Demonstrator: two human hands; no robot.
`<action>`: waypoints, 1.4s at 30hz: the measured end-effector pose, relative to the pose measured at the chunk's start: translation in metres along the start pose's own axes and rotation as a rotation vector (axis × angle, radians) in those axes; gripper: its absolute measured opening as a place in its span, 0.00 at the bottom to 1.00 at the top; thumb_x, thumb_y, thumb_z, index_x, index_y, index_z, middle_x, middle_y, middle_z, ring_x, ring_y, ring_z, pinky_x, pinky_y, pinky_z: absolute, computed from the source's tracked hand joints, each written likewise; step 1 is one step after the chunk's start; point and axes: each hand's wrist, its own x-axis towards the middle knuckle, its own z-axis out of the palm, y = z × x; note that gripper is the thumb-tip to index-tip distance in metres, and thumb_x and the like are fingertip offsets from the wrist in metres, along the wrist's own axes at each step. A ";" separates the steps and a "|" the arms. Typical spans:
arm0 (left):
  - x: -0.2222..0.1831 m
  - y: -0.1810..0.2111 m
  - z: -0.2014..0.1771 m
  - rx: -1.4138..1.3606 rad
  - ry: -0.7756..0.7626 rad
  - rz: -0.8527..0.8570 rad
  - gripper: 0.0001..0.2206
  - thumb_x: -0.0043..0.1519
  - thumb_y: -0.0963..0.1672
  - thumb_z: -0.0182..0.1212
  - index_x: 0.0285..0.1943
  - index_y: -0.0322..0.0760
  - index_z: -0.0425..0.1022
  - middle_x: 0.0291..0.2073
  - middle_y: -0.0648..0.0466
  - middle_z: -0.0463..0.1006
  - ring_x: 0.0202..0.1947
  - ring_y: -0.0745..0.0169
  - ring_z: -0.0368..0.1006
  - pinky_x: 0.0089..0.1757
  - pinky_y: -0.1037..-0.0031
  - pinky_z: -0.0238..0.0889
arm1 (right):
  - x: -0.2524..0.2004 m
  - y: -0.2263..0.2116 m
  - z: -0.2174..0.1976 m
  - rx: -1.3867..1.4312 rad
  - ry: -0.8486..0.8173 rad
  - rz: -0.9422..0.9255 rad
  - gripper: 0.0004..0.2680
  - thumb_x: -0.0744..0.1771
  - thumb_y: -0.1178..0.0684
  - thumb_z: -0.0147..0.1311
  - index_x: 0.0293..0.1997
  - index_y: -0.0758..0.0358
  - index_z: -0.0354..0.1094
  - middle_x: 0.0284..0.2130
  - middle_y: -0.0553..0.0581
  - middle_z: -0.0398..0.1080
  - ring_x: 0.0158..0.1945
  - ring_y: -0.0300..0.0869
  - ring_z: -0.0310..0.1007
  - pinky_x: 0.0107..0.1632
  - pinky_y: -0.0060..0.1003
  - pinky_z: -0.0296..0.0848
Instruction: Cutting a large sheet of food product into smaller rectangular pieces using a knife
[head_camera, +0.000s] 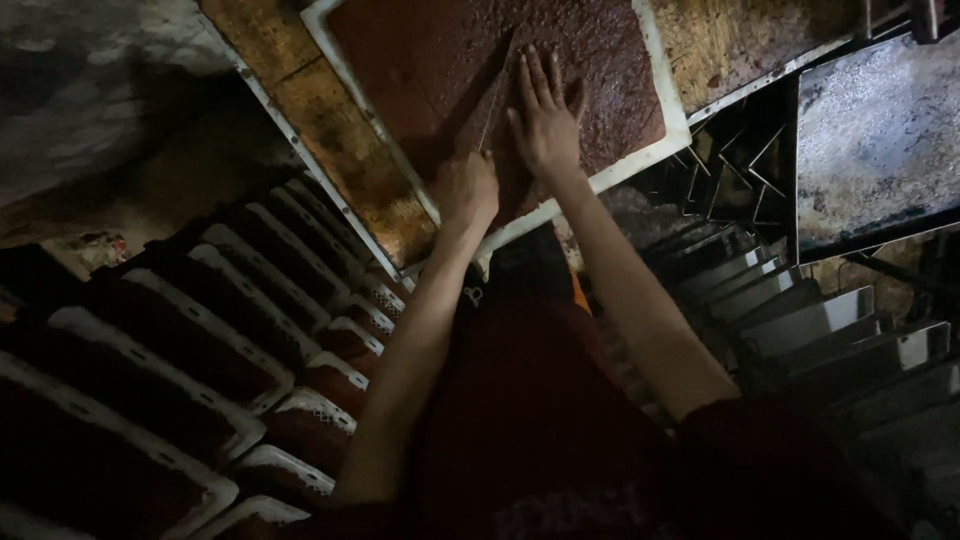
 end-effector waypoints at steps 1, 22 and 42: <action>-0.002 -0.005 0.004 -0.032 0.035 0.049 0.18 0.73 0.47 0.47 0.39 0.31 0.81 0.30 0.44 0.83 0.28 0.44 0.80 0.29 0.56 0.68 | 0.003 -0.004 -0.009 -0.031 -0.079 0.032 0.25 0.75 0.35 0.31 0.81 0.51 0.32 0.79 0.49 0.32 0.82 0.47 0.25 0.74 0.68 0.22; 0.015 -0.009 0.016 -0.213 -0.049 -0.018 0.15 0.72 0.48 0.42 0.55 0.32 0.66 0.43 0.41 0.82 0.41 0.34 0.79 0.36 0.48 0.70 | -0.013 -0.028 -0.002 -0.264 -0.119 0.062 0.28 0.75 0.27 0.27 0.83 0.52 0.31 0.79 0.49 0.30 0.82 0.47 0.27 0.75 0.69 0.25; -0.028 -0.050 0.033 -0.131 0.030 -0.016 0.14 0.73 0.49 0.45 0.50 0.32 0.67 0.36 0.41 0.82 0.34 0.38 0.80 0.33 0.52 0.70 | -0.055 -0.036 0.023 -0.135 -0.104 0.062 0.26 0.76 0.33 0.36 0.83 0.50 0.33 0.80 0.47 0.31 0.81 0.46 0.24 0.74 0.64 0.20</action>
